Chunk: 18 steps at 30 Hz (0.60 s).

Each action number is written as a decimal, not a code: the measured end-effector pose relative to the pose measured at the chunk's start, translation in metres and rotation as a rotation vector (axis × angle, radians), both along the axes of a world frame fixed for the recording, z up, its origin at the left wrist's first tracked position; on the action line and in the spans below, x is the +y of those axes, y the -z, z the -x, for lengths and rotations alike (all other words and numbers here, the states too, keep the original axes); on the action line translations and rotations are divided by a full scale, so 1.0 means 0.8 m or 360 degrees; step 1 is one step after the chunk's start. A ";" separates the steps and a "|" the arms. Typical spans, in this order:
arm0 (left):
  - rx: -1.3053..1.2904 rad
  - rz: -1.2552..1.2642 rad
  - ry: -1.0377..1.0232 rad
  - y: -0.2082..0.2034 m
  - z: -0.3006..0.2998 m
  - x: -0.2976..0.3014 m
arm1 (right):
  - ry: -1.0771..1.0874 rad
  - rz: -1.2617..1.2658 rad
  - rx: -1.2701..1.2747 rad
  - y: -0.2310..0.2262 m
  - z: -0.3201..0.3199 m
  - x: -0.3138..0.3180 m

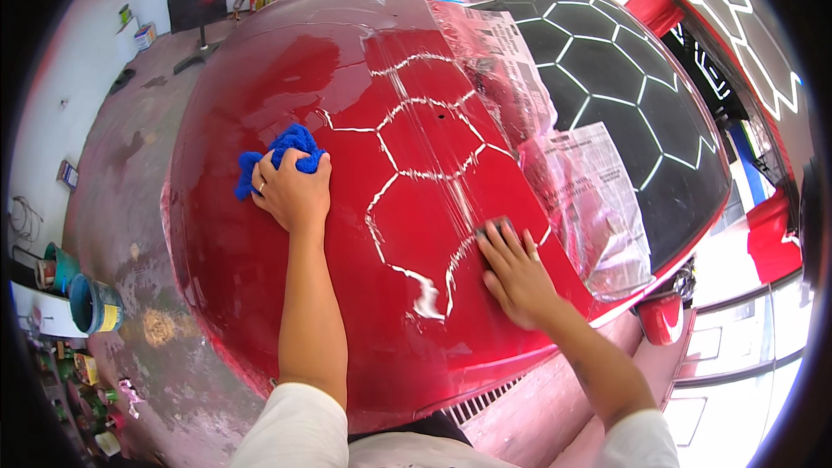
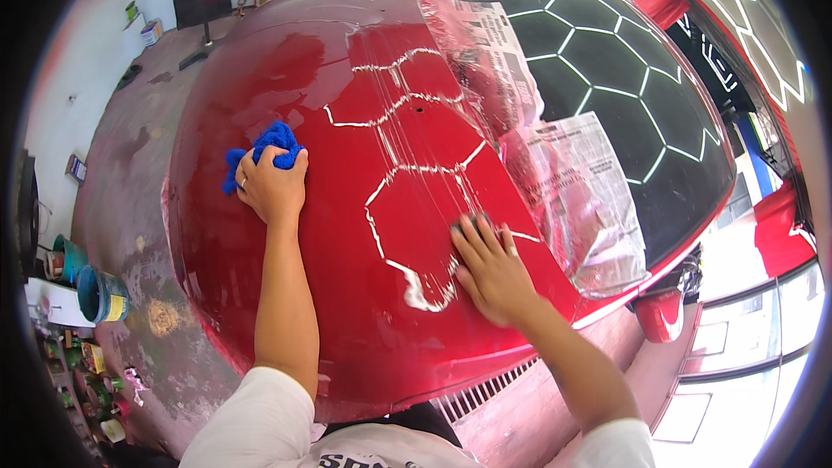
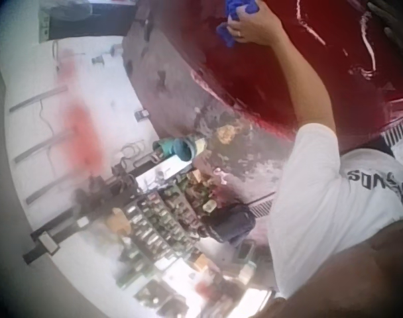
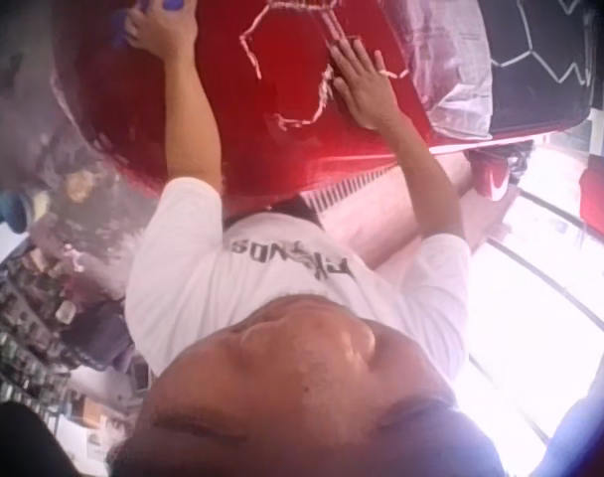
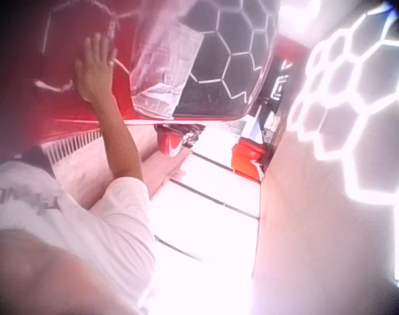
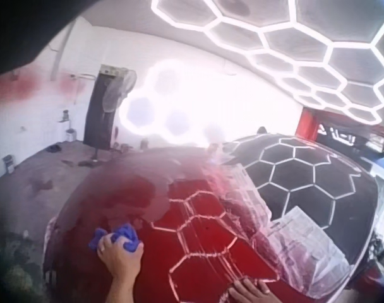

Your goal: The person applies a transparent protective film to the hood of a red car. They use a blue cloth to wipe the surface and a black squeegee to smooth the film, working section by section while removing newspaper masking as they progress.

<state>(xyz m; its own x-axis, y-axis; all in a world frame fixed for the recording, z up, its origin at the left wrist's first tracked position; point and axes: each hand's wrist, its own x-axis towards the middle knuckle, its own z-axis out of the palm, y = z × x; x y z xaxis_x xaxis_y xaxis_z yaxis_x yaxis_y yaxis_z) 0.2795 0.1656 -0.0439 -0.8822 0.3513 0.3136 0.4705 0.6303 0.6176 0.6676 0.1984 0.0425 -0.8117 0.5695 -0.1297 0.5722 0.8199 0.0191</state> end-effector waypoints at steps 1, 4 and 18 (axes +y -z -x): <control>-0.0014 0.0003 -0.0005 -0.002 0.002 -0.001 | -0.0053 -0.0058 0.0013 0.004 0.044 0.042; -0.0005 0.0002 -0.0016 -0.004 0.004 -0.001 | -0.0104 -0.0199 0.0089 0.029 0.172 0.172; 0.0238 -0.0114 -0.0031 0.007 0.004 0.004 | 0.0069 -0.0213 0.0142 0.040 0.435 0.439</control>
<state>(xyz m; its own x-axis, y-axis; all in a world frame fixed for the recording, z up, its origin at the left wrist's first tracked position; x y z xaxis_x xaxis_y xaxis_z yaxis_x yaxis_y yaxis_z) 0.2764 0.1684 -0.0498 -0.8303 0.3069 0.4652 0.5486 0.5970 0.5853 0.3193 0.5492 0.0104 -0.7909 0.6115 0.0213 0.6112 0.7880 0.0740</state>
